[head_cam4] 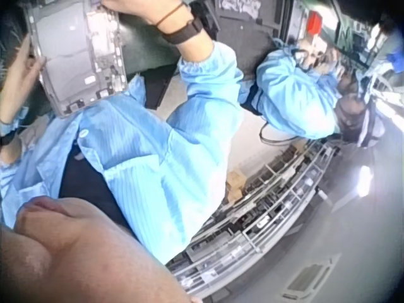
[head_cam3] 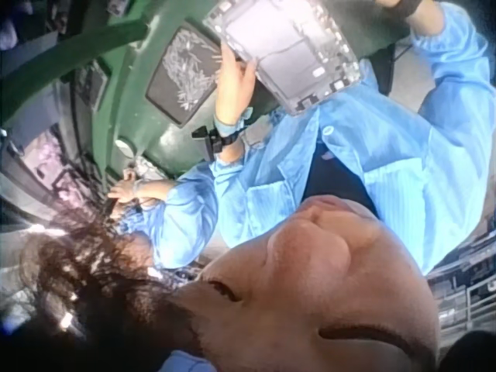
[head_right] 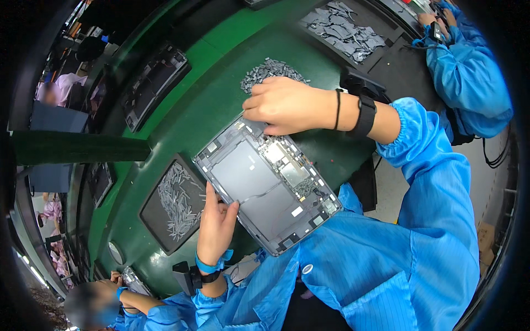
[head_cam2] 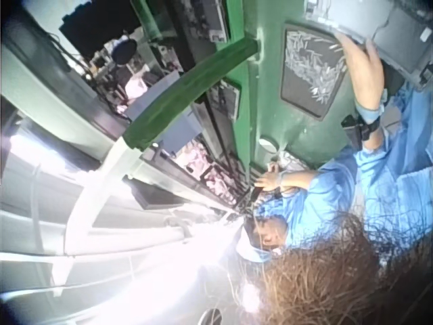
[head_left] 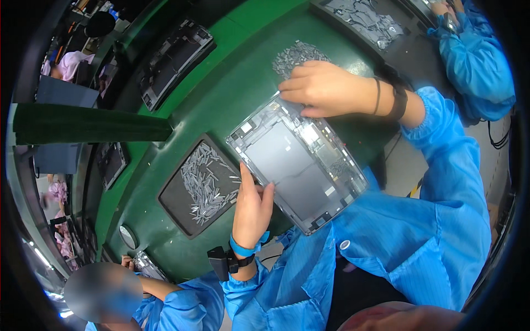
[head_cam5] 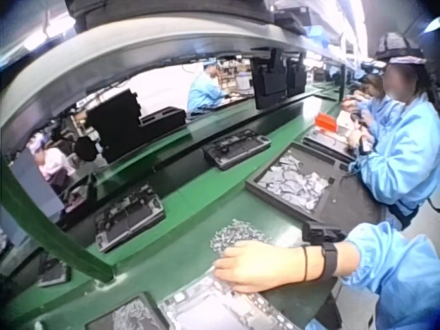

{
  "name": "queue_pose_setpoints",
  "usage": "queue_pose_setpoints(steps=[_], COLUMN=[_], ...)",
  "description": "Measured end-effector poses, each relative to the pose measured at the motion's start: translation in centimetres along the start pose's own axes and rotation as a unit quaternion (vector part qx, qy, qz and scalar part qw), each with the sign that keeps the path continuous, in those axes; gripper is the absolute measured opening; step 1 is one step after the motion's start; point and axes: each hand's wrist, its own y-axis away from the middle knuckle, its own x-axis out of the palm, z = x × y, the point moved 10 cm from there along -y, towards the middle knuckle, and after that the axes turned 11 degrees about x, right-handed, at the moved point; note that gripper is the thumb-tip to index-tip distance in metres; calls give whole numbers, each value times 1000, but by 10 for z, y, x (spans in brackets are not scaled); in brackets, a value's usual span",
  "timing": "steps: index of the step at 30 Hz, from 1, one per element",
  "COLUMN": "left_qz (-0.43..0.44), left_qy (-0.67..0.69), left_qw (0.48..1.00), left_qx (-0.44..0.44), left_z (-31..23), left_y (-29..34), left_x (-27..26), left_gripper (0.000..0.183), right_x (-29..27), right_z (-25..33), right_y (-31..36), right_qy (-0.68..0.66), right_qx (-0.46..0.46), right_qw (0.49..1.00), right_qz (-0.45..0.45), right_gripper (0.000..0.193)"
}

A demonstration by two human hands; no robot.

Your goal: The recorder is assembling internal components of a laptop or tablet on a manufacturing line.

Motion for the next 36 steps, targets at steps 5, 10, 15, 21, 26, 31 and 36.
queue_pose_setpoints(steps=[5,10,15,21,26,31,36], left_qz=[-16,-71,-209,-248,-251,-303,-283], left_qy=[-90,-148,-223,-235,-236,-220,-219], left_qw=[993,986,950,940,939,927,932], left_qx=[69,36,56,0,2,-9,65], left_z=[-10,-23,-15,19,31,33,24], left_y=[4,26,28,37,42,65,33], left_x=[-1,-29,-78,-102,-103,-118,-109], left_gripper=[68,45,15,10,13,12,11], right_x=[30,-8,-9,-9,24,39,29], right_z=[14,52,58,-58,-95,-84,-88], right_y=[1,11,60,23,15,-6,1], right_qy=[155,128,33,-40,5,13,81], right_qx=[-30,-104,-82,181,234,200,195], right_qw=[982,984,996,982,972,979,977], right_qz=[105,-61,4,-48,-19,-28,-9], right_gripper=[16,27,27,9,9,8,8])
